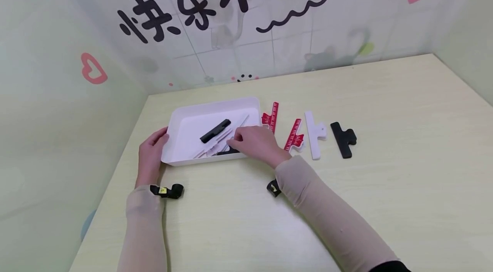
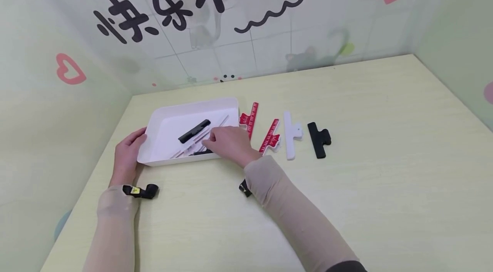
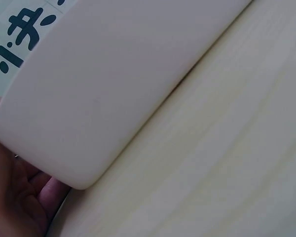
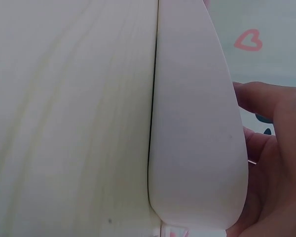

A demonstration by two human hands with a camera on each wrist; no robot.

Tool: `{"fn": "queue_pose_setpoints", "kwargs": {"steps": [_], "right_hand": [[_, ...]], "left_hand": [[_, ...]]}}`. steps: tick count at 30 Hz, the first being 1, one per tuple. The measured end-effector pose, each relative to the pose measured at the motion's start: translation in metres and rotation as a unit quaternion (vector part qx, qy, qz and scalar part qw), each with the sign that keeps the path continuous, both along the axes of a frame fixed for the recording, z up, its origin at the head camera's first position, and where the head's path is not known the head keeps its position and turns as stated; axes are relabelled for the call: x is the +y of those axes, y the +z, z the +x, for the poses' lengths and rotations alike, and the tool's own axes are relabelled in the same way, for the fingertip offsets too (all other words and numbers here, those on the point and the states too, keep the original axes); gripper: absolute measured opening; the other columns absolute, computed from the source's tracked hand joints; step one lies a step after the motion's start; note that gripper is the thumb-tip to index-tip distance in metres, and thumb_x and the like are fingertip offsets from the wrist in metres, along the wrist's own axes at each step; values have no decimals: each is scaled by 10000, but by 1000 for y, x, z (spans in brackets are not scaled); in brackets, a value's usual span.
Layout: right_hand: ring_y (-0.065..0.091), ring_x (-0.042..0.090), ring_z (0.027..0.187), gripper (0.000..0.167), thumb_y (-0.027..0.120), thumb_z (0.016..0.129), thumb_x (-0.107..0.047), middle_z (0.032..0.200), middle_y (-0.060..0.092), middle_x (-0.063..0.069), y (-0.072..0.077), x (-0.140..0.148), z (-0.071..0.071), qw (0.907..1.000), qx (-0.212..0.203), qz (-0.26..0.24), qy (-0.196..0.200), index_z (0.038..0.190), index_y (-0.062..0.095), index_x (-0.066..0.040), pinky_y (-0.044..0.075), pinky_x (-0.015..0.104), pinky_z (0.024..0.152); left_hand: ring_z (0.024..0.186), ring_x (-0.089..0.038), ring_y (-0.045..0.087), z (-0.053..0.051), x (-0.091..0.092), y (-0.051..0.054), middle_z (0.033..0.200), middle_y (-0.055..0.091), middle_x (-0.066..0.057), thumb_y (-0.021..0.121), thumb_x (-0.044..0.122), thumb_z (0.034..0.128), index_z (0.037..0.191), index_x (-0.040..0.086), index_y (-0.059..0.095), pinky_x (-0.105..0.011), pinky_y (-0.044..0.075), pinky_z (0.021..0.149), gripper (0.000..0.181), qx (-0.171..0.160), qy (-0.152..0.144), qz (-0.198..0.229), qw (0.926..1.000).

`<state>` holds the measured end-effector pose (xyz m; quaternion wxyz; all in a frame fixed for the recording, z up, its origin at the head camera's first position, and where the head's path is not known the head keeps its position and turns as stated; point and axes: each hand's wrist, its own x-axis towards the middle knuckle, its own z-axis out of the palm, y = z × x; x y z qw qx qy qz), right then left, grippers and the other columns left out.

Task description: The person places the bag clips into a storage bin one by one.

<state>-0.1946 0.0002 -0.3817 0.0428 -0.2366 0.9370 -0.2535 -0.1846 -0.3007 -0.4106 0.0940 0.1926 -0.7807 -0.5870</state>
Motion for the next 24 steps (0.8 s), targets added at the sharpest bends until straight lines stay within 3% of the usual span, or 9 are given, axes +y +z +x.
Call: {"fn": "queue_pose_setpoints", "kwargs": {"steps": [16,21,24], "right_hand": [[474,92,593,221,486,868,-425,629,526,-101,0,3,-4,9995,55,-253,190,754,558,-250,358,262,540],[516,80,656,185,497,876,-408,722,569,-114,1,9,-8,9958,-386,-740,366,858,604,-259,413,246,586],[553,98,674,195,514,878,-393,750,594,-68,1,15,-12,9848,-1000,-1301,562,911,616,-230,456,257,597]], "left_hand": [[1138,-107,429,-1,0,1,1288,480,59,578,408,843,1222,274,559,-237,392,888,402,20,-4,23,10000],[1141,-107,427,0,0,1,1293,475,62,576,404,846,1224,277,556,-247,391,897,400,13,-20,42,10000],[1143,-111,426,1,0,0,1294,474,56,577,399,847,1226,269,556,-240,392,892,401,36,-34,54,10000]]}}
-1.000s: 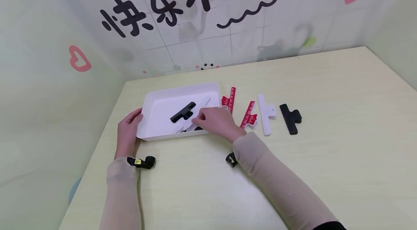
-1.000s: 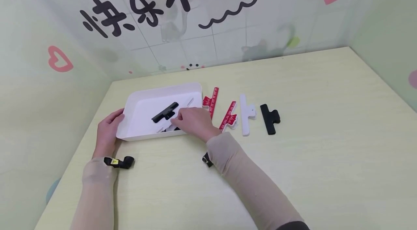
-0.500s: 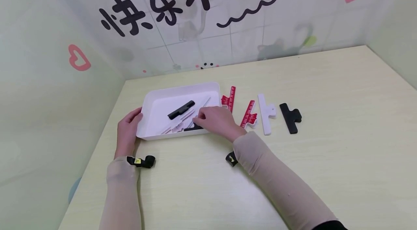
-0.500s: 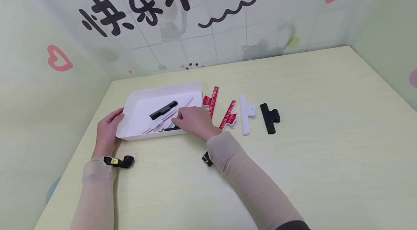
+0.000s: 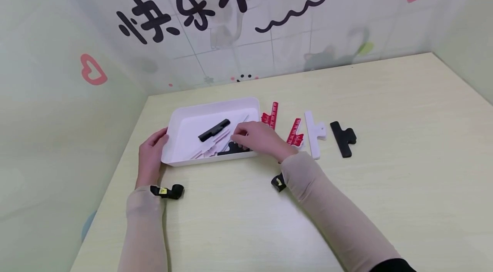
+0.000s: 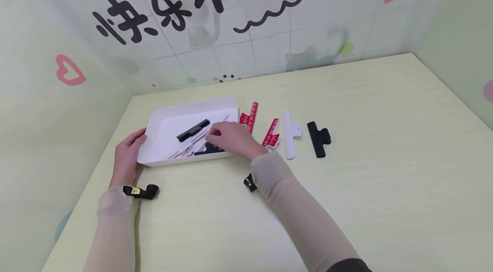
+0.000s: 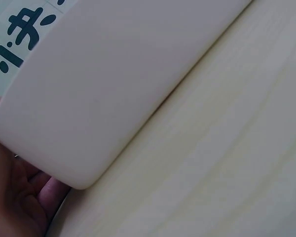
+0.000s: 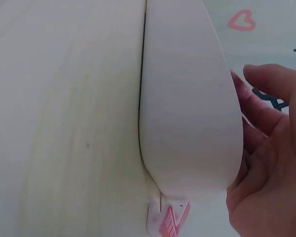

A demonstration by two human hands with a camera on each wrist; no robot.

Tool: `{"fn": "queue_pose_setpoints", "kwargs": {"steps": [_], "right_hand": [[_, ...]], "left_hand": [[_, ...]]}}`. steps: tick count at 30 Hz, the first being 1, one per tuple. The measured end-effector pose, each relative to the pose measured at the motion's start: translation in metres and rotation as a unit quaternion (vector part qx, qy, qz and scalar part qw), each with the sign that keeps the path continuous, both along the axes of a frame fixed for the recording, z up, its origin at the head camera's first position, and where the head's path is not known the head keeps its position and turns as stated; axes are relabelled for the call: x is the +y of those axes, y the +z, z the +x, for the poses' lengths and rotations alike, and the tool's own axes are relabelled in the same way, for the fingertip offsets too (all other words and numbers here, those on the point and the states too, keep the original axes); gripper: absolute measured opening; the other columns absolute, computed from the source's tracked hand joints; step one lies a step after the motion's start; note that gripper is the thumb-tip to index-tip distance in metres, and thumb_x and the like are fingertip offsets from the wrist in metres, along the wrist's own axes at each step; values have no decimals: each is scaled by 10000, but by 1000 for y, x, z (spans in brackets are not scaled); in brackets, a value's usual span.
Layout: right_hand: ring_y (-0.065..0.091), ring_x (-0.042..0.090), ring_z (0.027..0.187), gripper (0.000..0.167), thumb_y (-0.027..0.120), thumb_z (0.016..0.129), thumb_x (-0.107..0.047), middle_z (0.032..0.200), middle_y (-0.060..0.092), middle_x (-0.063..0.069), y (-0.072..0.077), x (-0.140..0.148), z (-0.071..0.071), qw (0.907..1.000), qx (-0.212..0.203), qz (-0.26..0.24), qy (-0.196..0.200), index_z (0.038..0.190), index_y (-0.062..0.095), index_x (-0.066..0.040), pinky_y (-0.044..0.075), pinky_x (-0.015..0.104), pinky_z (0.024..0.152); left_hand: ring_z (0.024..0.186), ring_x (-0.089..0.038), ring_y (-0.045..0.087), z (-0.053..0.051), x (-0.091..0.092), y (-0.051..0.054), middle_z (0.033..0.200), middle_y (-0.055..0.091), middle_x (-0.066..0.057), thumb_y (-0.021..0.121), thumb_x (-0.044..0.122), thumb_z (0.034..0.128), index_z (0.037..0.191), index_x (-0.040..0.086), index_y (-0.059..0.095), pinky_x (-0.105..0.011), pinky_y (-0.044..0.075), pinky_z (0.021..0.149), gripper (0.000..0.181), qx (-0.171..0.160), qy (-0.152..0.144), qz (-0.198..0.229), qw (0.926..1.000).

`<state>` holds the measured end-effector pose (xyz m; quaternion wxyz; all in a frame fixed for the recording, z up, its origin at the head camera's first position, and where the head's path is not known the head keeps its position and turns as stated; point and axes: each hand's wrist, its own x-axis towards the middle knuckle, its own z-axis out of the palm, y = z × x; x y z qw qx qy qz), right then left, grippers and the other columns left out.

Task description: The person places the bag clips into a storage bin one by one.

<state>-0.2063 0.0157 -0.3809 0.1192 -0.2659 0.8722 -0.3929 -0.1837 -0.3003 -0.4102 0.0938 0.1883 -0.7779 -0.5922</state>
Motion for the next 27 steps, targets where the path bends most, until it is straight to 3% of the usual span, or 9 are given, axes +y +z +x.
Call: {"fn": "queue_pose_setpoints", "kwargs": {"steps": [4,7,12,19,23,27], "right_hand": [[585,184,701,240,538,891,-321,818,608,59,2,12,-8,9885,-976,-1141,192,990,611,-115,505,297,621],[580,231,721,274,537,897,-306,859,590,132,2,22,-14,9776,-1297,-1654,77,1022,595,-69,512,316,627],[576,233,713,301,526,893,-352,860,587,120,4,34,-21,9786,-1255,-1580,-406,1025,593,-90,502,340,592],[554,223,744,272,527,896,-332,873,581,95,4,45,-26,9746,-1238,-1567,-1014,1032,602,-109,482,329,673],[537,206,752,234,518,895,-342,891,580,56,2,47,-28,9677,-1273,-1447,-1625,1039,597,-175,459,317,683],[530,224,723,227,509,901,-334,932,588,59,-4,50,-31,9579,-1413,-1575,-1943,1064,573,-189,462,342,667]], "left_hand": [[1134,-113,433,0,0,0,1287,480,55,579,397,846,1222,268,559,-208,407,855,398,-11,17,-7,10000],[1125,-111,439,0,0,0,1280,485,57,580,399,845,1219,271,562,-196,415,834,396,-5,10,-39,10000],[1124,-115,439,-1,0,0,1280,486,56,579,399,846,1220,269,562,-210,410,848,397,6,6,-58,10000],[1138,-110,428,-1,0,0,1286,481,61,571,414,846,1225,277,556,-254,391,893,403,-36,19,-152,9999],[1141,-110,425,-1,0,0,1291,478,60,570,419,845,1227,277,554,-254,387,896,408,-45,4,-165,9999],[1142,-110,423,-1,0,1,1293,475,62,574,417,843,1228,278,553,-252,386,896,409,-37,0,-138,9999]]}}
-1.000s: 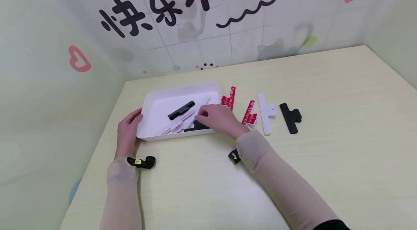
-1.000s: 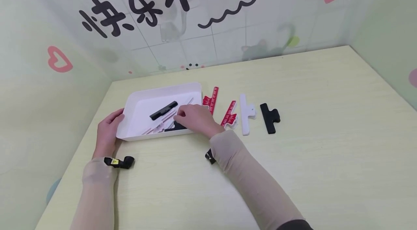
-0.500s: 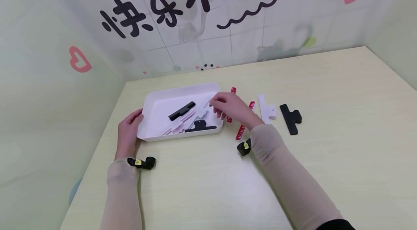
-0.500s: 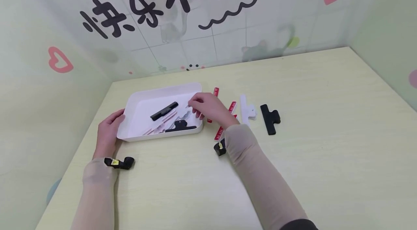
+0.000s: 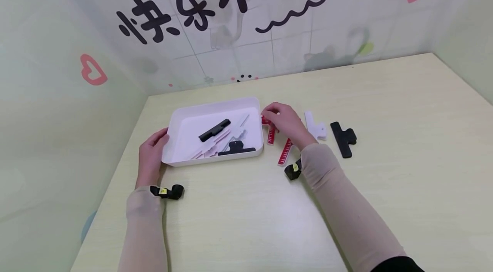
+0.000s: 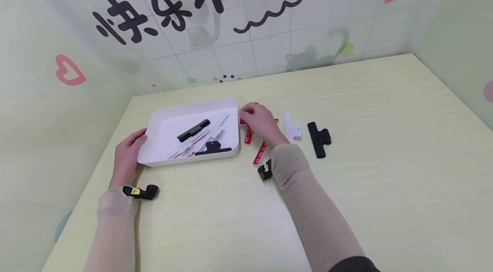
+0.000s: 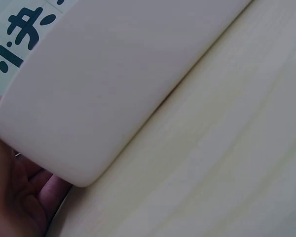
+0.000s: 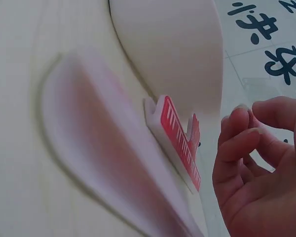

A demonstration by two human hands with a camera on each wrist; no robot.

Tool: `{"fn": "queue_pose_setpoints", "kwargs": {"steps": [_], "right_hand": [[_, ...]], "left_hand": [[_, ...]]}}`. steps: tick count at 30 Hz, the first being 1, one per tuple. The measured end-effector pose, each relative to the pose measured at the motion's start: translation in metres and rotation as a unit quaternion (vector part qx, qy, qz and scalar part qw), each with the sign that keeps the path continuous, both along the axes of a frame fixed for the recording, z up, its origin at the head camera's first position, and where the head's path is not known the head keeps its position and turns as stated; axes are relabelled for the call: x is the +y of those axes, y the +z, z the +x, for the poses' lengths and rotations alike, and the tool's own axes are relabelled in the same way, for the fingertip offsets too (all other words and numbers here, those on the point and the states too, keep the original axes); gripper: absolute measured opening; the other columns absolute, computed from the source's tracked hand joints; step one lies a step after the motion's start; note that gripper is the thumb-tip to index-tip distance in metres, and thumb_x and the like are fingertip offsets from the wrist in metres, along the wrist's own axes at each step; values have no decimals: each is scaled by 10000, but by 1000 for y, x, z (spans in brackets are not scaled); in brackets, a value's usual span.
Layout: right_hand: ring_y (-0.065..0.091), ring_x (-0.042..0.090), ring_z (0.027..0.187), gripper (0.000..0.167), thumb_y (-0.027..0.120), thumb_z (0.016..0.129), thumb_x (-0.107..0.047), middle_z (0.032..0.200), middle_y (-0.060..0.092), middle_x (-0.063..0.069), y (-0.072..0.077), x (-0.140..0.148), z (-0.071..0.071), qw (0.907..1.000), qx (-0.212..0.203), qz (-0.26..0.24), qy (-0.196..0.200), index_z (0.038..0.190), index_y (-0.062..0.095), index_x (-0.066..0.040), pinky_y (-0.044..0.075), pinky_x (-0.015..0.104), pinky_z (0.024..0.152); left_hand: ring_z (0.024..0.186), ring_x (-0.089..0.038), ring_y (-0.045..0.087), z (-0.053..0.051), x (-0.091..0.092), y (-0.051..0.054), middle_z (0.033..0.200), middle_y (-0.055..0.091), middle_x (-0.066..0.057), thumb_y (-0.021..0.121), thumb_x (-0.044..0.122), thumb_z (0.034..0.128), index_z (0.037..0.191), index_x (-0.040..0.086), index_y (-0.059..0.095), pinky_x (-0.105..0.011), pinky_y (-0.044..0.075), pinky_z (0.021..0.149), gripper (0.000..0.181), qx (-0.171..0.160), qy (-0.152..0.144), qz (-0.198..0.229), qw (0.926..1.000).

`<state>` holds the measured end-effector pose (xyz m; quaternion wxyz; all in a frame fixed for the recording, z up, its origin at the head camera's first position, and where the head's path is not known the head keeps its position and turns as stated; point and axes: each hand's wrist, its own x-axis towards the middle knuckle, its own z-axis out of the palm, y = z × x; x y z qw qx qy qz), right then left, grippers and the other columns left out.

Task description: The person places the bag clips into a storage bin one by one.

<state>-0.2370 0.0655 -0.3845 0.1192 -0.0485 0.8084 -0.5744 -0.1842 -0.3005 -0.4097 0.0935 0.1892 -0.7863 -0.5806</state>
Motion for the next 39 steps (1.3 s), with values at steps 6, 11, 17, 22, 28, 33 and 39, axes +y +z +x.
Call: {"fn": "queue_pose_setpoints", "kwargs": {"steps": [6,11,17,22,28,33,39], "right_hand": [[538,223,728,276,525,900,-291,942,580,85,-9,3,-4,9983,-276,-517,-66,1149,545,-176,481,304,683],[568,226,735,356,535,895,-275,965,572,101,-13,2,-7,9974,-425,-536,226,1240,490,-203,483,290,720],[579,223,776,415,555,884,-290,956,577,74,-17,1,-8,9976,-369,-291,512,1281,448,-235,460,309,775],[580,221,778,438,565,874,-308,930,579,74,-18,2,-7,9977,-339,-149,559,1290,434,-264,438,319,799],[581,208,793,440,586,864,-261,1046,550,31,-16,3,-9,9985,-245,-111,485,1279,441,-257,438,319,826],[590,190,780,465,628,837,-261,1161,485,-22,-17,4,-9,9995,-186,77,258,1265,447,-282,411,333,877],[578,214,751,486,654,816,-290,998,513,53,-16,7,-10,9997,-166,30,190,1257,449,-290,441,317,775]], "left_hand": [[1139,-111,427,0,0,0,1288,480,57,577,414,842,1225,271,557,-262,384,905,408,17,2,28,10000],[1141,-112,426,-1,0,-1,1289,479,56,573,414,845,1226,271,555,-284,374,921,408,19,1,28,10000],[1139,-113,427,-1,0,-1,1287,480,55,576,416,841,1226,270,556,-275,377,915,412,28,5,63,10000],[1140,-115,425,-1,0,-1,1292,475,57,572,416,844,1227,273,554,-279,377,916,409,-18,26,34,10000],[1131,-118,436,-1,-1,0,1278,489,50,591,396,838,1214,261,569,-214,403,861,400,51,53,147,9999],[1138,-113,429,-1,0,0,1282,485,55,584,403,840,1219,268,563,-249,387,899,402,3,43,128,9999],[1144,-107,422,-2,0,0,1286,481,59,579,406,843,1222,272,559,-277,376,919,402,18,31,61,10000]]}}
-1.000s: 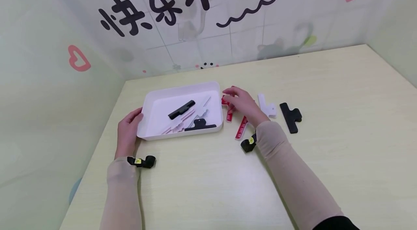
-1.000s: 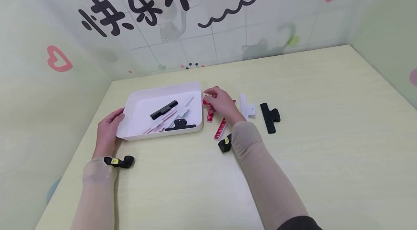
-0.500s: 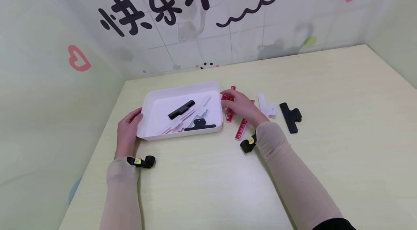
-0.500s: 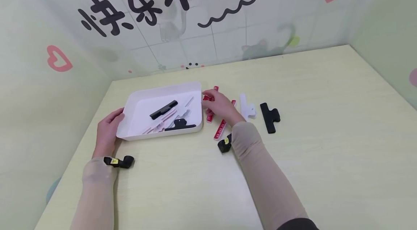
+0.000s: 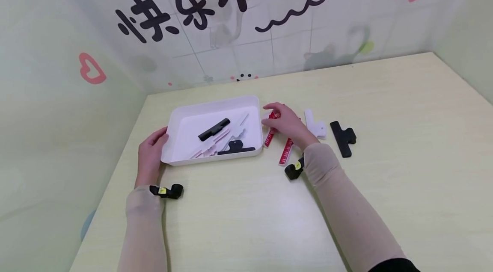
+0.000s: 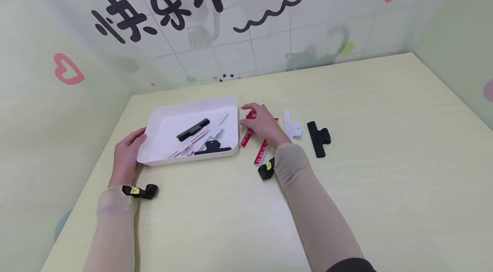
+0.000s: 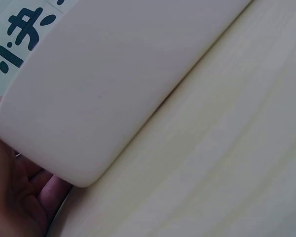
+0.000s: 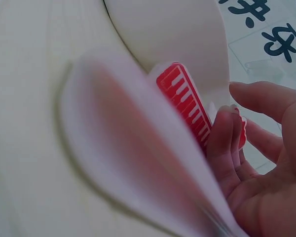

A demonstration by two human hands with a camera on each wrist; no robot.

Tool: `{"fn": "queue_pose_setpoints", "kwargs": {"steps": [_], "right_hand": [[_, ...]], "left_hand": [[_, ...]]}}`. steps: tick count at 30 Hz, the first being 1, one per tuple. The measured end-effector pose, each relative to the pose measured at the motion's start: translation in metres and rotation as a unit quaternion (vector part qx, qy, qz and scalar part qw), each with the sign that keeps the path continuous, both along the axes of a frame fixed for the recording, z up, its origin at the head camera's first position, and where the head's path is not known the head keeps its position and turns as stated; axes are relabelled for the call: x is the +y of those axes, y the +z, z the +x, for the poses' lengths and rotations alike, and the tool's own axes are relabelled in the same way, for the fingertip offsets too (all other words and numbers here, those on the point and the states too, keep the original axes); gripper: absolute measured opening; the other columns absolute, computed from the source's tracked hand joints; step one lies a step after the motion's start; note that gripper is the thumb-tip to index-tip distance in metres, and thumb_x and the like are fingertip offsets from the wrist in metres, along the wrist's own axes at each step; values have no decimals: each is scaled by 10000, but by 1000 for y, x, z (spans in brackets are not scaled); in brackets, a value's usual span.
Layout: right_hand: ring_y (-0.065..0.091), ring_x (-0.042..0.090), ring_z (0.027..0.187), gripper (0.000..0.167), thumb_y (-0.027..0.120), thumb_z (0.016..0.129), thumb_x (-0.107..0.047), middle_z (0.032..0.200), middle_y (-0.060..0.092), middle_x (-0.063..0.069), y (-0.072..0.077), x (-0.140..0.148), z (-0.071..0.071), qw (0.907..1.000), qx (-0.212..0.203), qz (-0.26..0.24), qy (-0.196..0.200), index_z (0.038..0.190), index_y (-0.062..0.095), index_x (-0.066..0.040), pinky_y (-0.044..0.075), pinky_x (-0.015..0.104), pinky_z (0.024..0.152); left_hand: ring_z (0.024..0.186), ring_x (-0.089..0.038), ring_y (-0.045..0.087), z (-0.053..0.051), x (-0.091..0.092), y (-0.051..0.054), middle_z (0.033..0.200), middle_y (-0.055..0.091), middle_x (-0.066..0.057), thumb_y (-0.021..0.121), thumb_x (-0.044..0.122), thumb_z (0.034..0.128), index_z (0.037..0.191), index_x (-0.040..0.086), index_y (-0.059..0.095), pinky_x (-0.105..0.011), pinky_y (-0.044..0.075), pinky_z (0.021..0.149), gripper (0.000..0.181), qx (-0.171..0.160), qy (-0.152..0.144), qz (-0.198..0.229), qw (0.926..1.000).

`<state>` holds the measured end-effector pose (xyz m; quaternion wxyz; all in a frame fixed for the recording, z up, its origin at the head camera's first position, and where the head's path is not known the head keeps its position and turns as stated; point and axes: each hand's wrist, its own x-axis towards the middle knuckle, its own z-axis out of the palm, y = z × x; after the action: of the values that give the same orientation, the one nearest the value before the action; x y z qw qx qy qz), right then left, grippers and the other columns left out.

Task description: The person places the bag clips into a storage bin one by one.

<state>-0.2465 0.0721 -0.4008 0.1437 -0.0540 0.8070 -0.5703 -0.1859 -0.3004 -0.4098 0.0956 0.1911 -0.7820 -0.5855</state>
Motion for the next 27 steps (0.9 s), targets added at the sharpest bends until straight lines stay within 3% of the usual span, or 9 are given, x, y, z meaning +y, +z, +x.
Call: {"fn": "queue_pose_setpoints", "kwargs": {"steps": [11,20,27], "right_hand": [[575,222,651,489,662,796,-334,999,484,62,-3,4,0,9990,190,280,-275,1237,471,-242,452,309,669],[596,234,663,343,539,843,-186,958,444,95,-3,4,1,9987,208,-172,-421,1184,501,-181,482,305,641],[588,232,692,286,496,854,-174,1008,401,87,-2,4,2,9984,189,-229,-479,1137,530,-159,488,290,641]], "left_hand": [[1147,-106,420,1,-1,0,1289,478,61,581,407,841,1220,273,561,-280,373,923,402,-13,16,5,10000],[1127,-115,446,1,0,-2,1270,499,39,586,387,844,1217,252,566,-209,410,850,397,98,25,44,9999],[1115,-118,454,0,0,-3,1260,508,38,593,381,841,1209,249,574,-191,417,823,391,146,40,49,9999]]}}
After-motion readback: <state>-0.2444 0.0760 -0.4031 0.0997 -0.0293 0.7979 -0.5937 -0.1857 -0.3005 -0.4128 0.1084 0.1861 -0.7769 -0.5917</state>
